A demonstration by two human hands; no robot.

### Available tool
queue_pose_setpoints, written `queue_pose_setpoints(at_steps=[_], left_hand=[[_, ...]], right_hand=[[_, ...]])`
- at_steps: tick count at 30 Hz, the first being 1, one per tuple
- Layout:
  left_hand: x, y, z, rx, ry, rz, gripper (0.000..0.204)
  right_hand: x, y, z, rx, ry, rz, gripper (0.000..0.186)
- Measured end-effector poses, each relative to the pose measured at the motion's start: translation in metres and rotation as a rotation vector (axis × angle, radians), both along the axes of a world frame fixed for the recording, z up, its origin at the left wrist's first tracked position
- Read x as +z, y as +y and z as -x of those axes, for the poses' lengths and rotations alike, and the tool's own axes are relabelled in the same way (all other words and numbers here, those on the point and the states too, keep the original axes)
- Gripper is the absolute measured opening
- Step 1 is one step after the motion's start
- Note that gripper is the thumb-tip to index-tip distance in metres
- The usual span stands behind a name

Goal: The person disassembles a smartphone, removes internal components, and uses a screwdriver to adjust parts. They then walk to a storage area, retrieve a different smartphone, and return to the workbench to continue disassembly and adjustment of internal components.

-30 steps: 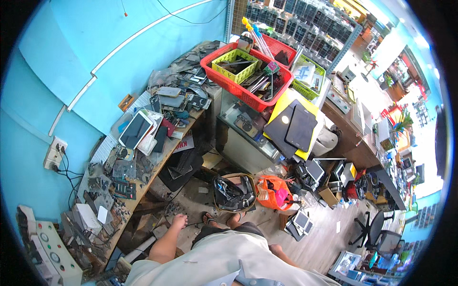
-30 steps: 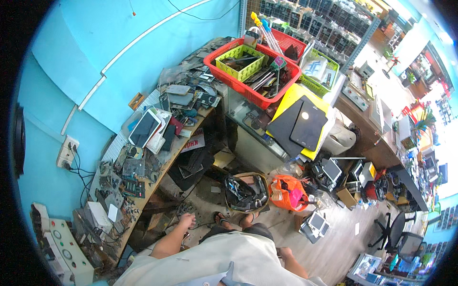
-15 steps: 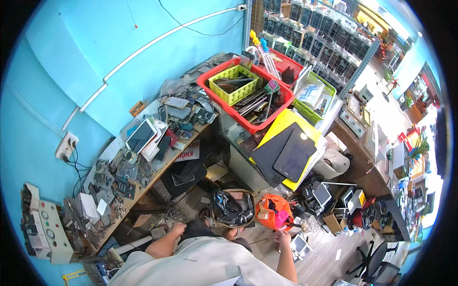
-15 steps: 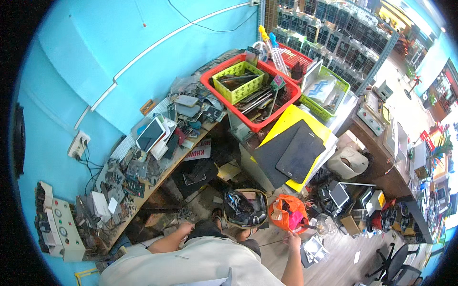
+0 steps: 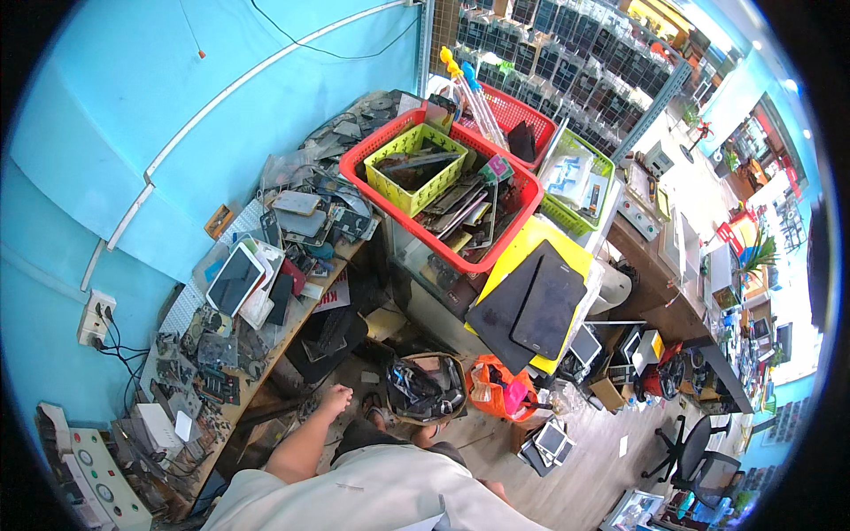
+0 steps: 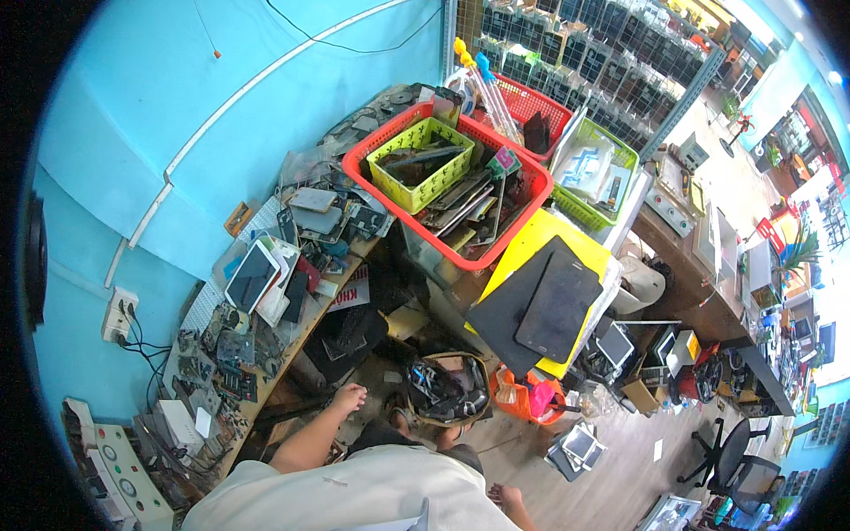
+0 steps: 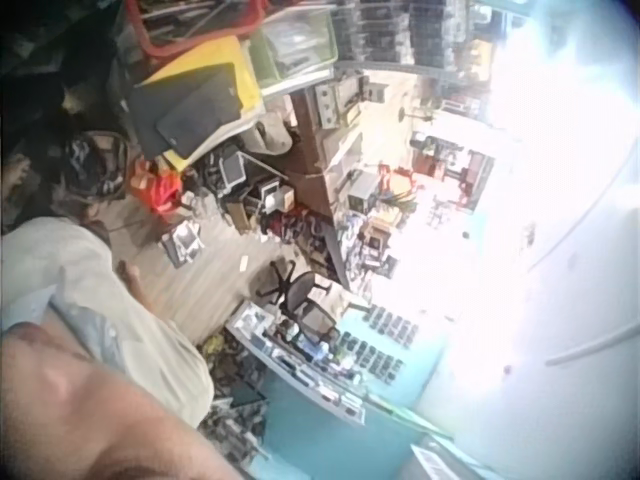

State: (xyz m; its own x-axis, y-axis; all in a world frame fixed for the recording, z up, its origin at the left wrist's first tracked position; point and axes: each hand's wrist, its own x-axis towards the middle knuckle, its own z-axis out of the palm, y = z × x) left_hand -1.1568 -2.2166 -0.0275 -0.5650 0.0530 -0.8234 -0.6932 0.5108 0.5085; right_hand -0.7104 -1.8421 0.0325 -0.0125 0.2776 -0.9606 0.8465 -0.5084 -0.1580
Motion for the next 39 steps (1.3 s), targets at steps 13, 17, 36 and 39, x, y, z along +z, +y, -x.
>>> queue_pose_setpoints(at_steps=[13,17,36,39], left_hand=[[-0.030,-0.059,-0.056,-0.007,-0.168,0.069,0.024],[-0.008,-0.045,-0.054,0.028,-0.147,0.076,0.024],[0.463,0.304,0.253,-1.109,1.411,-0.074,0.016],[0.448,0.316,0.268,-1.182,1.364,-0.023,0.016]], right_hand=[[-0.018,0.094,0.107,-0.090,0.367,-0.225,0.022],[-0.014,0.093,0.116,-0.093,0.342,-0.177,0.022],[-0.054,0.010,-0.007,-0.277,0.146,-0.012,0.031],[-0.064,0.013,-0.013,-0.285,0.167,-0.047,0.031]])
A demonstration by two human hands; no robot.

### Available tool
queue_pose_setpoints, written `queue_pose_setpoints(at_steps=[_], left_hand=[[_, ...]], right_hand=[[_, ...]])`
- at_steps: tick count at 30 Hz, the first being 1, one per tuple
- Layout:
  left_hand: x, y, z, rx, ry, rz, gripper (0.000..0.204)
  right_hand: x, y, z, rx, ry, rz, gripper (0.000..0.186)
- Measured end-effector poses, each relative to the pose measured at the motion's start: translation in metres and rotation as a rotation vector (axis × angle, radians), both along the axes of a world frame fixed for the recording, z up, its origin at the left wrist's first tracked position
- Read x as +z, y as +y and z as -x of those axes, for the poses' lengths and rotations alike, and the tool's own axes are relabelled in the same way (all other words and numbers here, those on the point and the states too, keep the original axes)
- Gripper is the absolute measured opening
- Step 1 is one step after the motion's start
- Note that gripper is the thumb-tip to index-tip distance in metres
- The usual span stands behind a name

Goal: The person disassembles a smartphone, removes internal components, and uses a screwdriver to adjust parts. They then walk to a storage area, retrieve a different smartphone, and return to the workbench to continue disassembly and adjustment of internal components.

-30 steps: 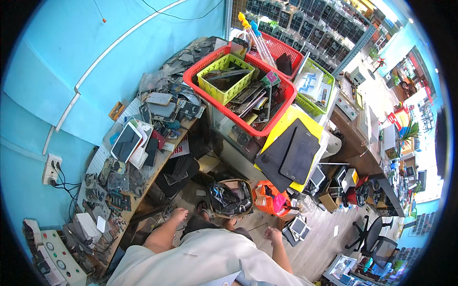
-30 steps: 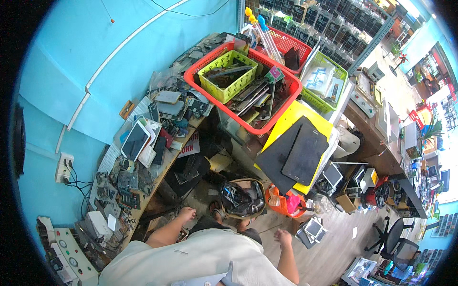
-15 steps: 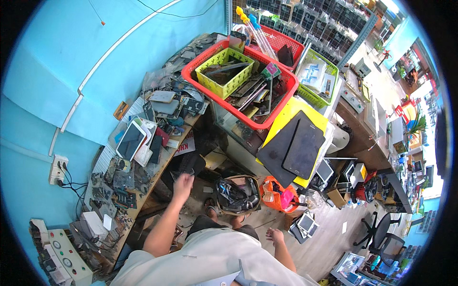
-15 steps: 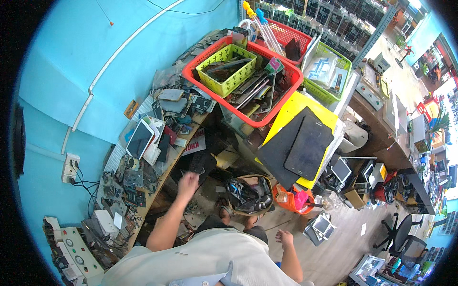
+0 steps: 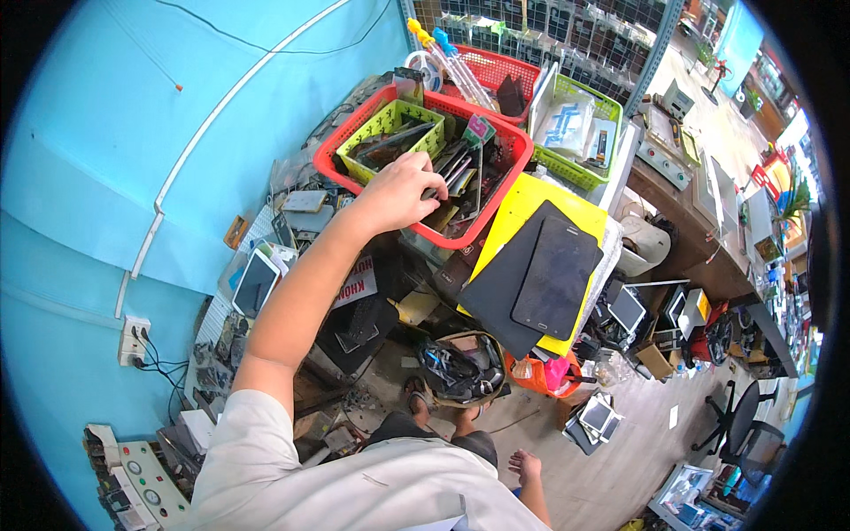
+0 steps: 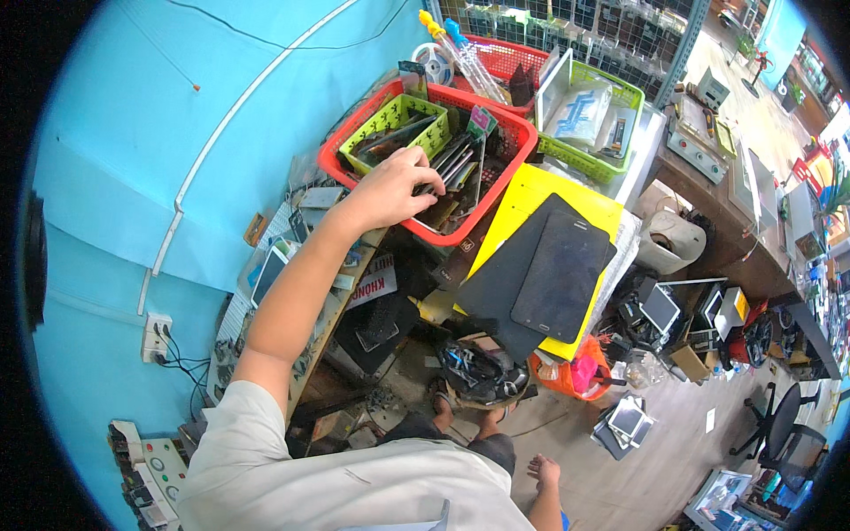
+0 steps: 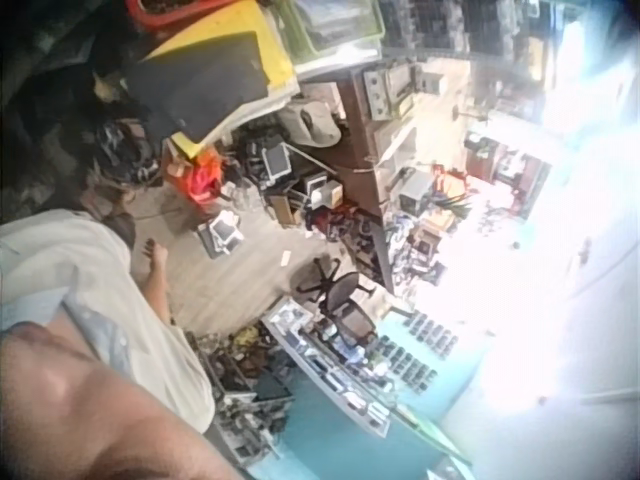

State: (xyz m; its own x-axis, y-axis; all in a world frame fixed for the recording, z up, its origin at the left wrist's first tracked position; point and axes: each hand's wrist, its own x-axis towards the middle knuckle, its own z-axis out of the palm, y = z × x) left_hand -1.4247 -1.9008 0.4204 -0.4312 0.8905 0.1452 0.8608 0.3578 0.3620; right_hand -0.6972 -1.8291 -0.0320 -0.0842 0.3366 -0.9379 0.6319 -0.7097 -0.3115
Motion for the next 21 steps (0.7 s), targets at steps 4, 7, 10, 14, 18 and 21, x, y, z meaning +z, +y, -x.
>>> queue_pose_setpoints(at_steps=[4,7,10,14,18,21], left_hand=[[0.004,0.001,0.003,0.038,0.140,0.037,0.018],[0.012,0.008,0.000,0.068,0.272,0.028,0.018],[0.007,0.009,0.004,0.103,0.386,0.019,0.017],[-0.002,0.014,0.003,0.157,0.398,0.063,0.018],[0.008,0.020,-0.010,0.212,0.301,0.095,0.038],[0.010,0.020,-0.010,0.216,0.272,0.114,0.046]], right_hand=[[-0.008,0.004,-0.003,-0.002,0.007,-0.006,0.032],[-0.011,0.007,0.003,-0.007,0.020,-0.013,0.032],[-0.011,0.011,0.011,0.003,0.025,-0.025,0.033],[-0.005,0.015,0.021,0.000,0.031,-0.030,0.033],[0.007,0.015,0.021,-0.013,0.015,-0.035,0.033],[0.014,0.013,0.021,-0.013,-0.003,-0.022,0.031]])
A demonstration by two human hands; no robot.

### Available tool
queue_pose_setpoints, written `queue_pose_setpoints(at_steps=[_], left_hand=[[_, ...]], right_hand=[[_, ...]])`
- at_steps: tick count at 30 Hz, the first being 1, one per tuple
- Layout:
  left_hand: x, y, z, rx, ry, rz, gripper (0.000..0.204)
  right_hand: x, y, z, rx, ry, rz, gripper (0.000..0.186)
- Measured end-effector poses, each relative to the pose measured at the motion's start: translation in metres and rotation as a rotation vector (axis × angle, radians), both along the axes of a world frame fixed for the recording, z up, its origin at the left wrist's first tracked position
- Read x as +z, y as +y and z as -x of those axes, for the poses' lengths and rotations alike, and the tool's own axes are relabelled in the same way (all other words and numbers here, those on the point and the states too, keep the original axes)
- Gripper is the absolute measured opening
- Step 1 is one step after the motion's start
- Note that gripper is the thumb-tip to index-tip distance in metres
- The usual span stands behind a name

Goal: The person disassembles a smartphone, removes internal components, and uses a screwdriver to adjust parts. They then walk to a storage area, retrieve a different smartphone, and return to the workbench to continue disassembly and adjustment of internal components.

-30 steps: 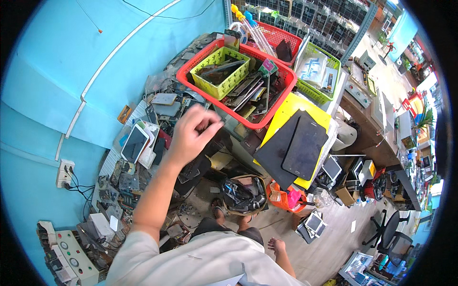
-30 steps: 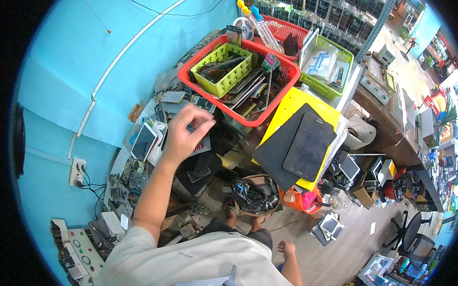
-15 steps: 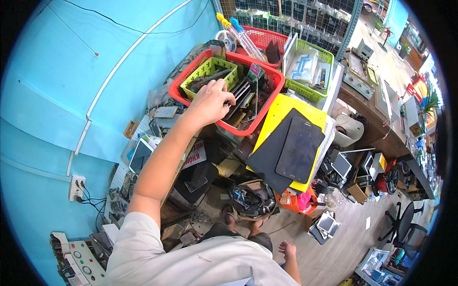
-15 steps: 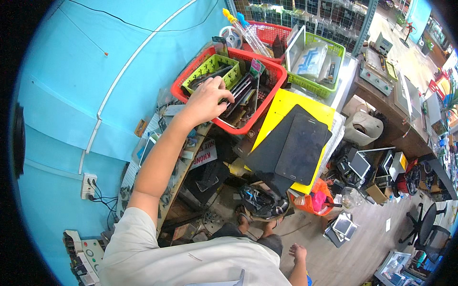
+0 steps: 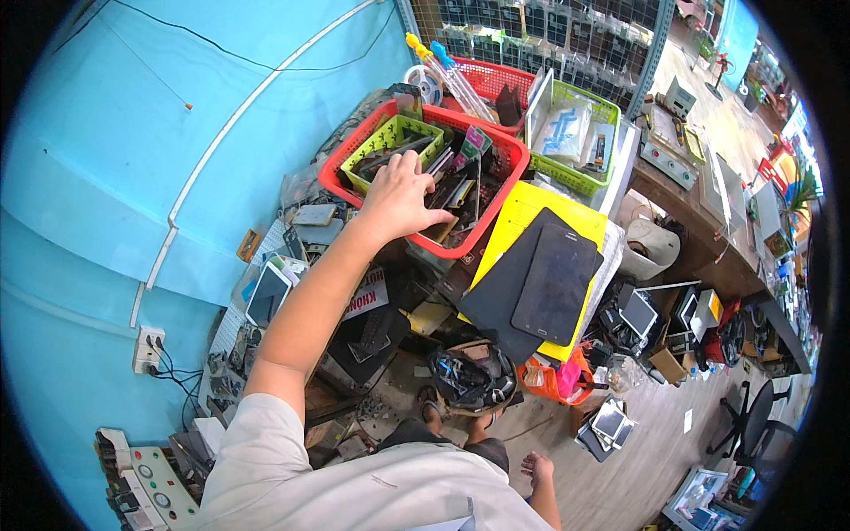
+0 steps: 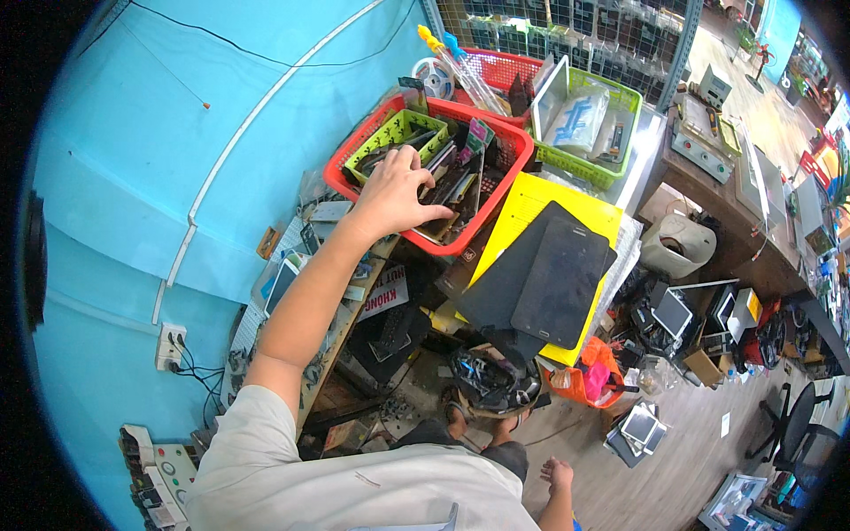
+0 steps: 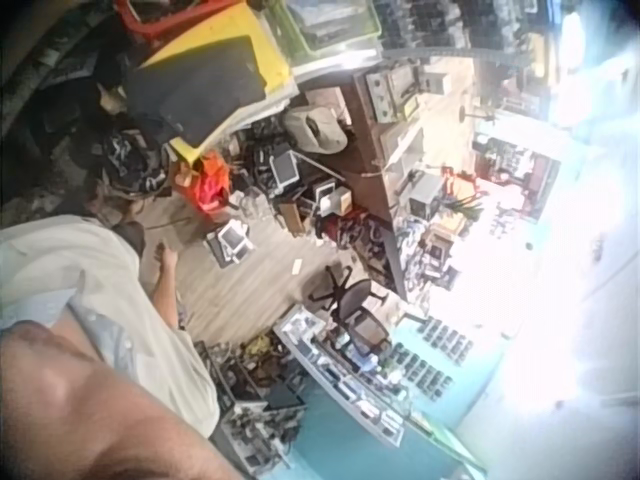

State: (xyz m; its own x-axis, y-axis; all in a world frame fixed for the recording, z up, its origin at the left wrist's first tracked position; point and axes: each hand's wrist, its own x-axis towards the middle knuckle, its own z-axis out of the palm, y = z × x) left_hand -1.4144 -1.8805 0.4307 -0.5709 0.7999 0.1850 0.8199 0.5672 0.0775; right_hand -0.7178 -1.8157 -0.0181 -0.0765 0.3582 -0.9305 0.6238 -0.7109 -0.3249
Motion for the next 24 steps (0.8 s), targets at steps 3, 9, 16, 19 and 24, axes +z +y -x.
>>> queue_pose_setpoints(at_steps=[3,9,16,19,24], left_hand=[[-0.003,-0.007,0.006,-0.012,-0.027,-0.005,0.045],[-0.006,-0.017,0.025,-0.048,-0.110,-0.087,0.036],[-0.005,-0.023,0.027,0.036,-0.311,-0.335,0.039],[-0.008,-0.033,0.036,0.038,-0.235,-0.377,0.037],[-0.011,-0.055,0.054,-0.015,0.036,-0.461,0.027]], right_hand=[[-0.012,-0.001,-0.014,-0.035,0.003,0.028,0.027],[-0.006,0.001,-0.006,0.008,0.009,0.023,0.032],[0.000,0.012,-0.002,0.034,-0.004,-0.012,0.033],[0.001,0.016,0.000,0.055,-0.005,-0.018,0.034],[0.008,0.016,0.001,0.051,-0.003,-0.013,0.033]])
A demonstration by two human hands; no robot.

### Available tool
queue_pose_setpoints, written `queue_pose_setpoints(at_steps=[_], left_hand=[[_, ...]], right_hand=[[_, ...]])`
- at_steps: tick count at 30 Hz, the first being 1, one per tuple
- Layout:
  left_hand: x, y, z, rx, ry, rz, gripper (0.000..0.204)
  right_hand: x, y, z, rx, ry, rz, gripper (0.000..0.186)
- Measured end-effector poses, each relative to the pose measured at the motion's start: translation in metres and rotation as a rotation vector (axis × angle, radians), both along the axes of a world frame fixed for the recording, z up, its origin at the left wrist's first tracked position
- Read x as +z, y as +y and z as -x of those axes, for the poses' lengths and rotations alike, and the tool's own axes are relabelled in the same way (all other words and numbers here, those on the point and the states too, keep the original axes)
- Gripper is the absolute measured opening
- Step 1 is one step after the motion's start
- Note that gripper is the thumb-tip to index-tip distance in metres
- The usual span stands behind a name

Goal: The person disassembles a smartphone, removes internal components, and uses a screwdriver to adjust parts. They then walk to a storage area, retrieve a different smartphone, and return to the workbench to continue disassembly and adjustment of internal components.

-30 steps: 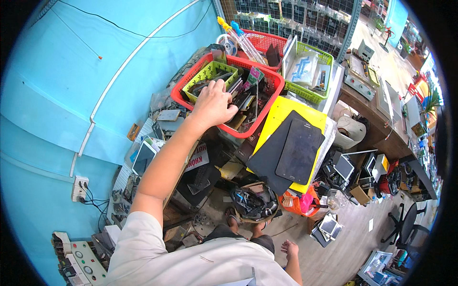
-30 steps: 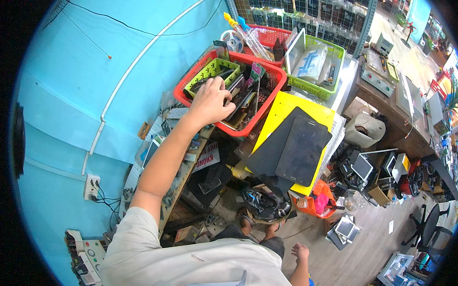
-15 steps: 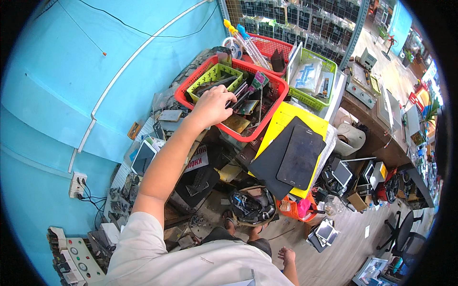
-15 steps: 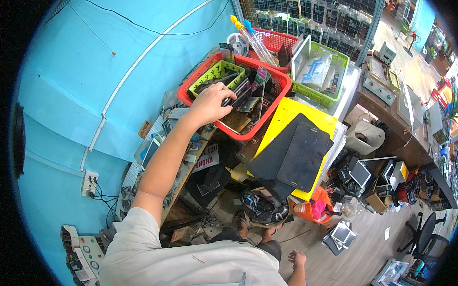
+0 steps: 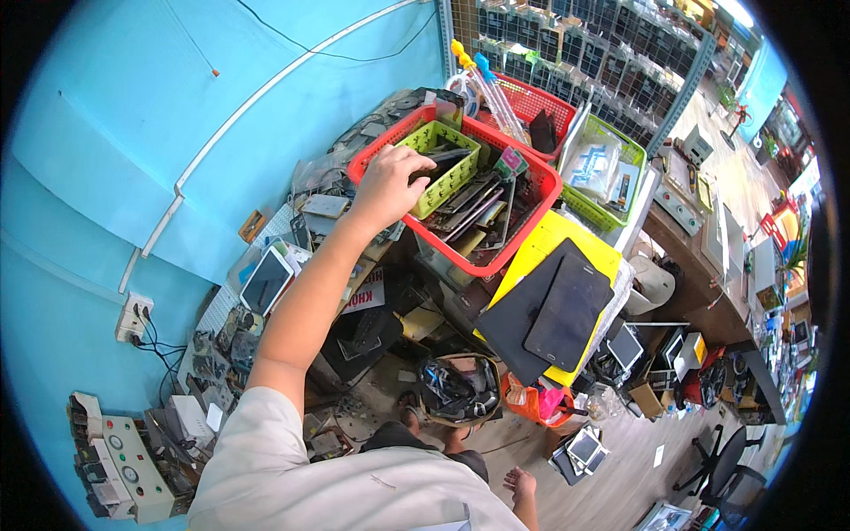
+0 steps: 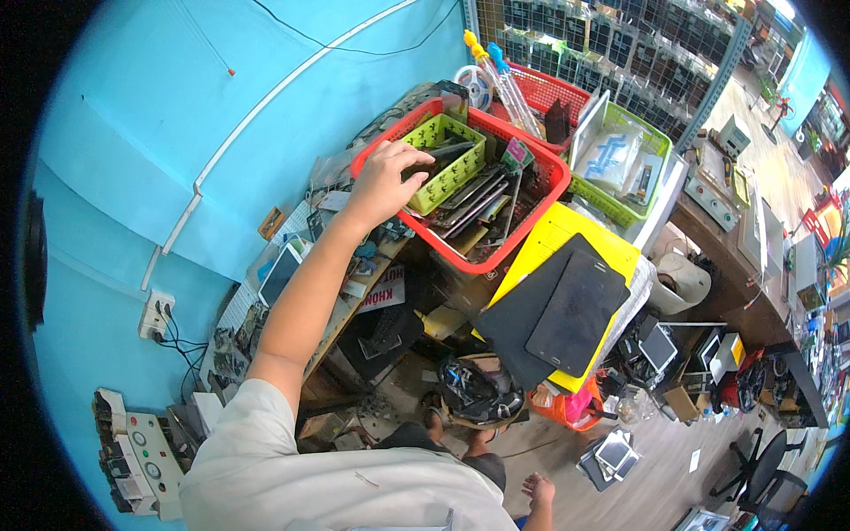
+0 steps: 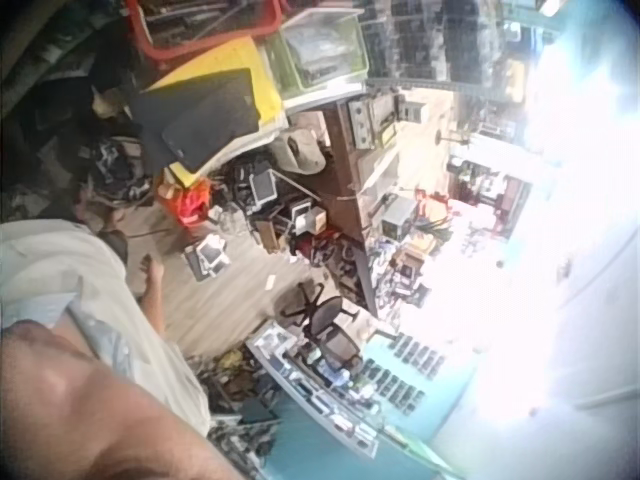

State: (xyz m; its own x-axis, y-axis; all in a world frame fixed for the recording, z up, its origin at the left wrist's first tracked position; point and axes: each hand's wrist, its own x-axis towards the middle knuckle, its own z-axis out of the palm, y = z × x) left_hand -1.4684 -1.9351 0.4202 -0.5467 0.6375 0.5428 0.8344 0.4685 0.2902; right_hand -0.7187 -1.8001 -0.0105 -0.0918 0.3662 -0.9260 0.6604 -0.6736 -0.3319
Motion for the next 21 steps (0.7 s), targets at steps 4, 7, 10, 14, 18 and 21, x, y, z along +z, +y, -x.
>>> queue_pose_setpoints(at_steps=[4,7,10,14,18,21], left_hand=[[-0.005,-0.020,0.007,0.055,-0.056,0.077,0.030],[-0.010,-0.030,0.012,0.065,-0.127,0.069,0.039],[-0.011,-0.036,0.015,0.081,-0.167,0.053,0.044],[-0.021,-0.043,0.023,0.051,-0.105,-0.047,0.046],[-0.028,-0.048,0.030,0.088,-0.193,-0.086,0.043],[-0.033,-0.048,0.032,0.104,-0.200,-0.132,0.041]], right_hand=[[0.003,0.001,-0.003,-0.012,-0.005,-0.008,0.029],[0.007,0.002,0.000,-0.005,-0.010,-0.010,0.029],[0.013,0.004,0.005,-0.004,-0.015,-0.014,0.030],[0.021,0.006,0.011,-0.005,-0.017,-0.040,0.031],[0.026,0.009,0.014,0.004,-0.027,-0.051,0.032],[0.025,0.008,0.013,0.026,-0.047,-0.062,0.032]])
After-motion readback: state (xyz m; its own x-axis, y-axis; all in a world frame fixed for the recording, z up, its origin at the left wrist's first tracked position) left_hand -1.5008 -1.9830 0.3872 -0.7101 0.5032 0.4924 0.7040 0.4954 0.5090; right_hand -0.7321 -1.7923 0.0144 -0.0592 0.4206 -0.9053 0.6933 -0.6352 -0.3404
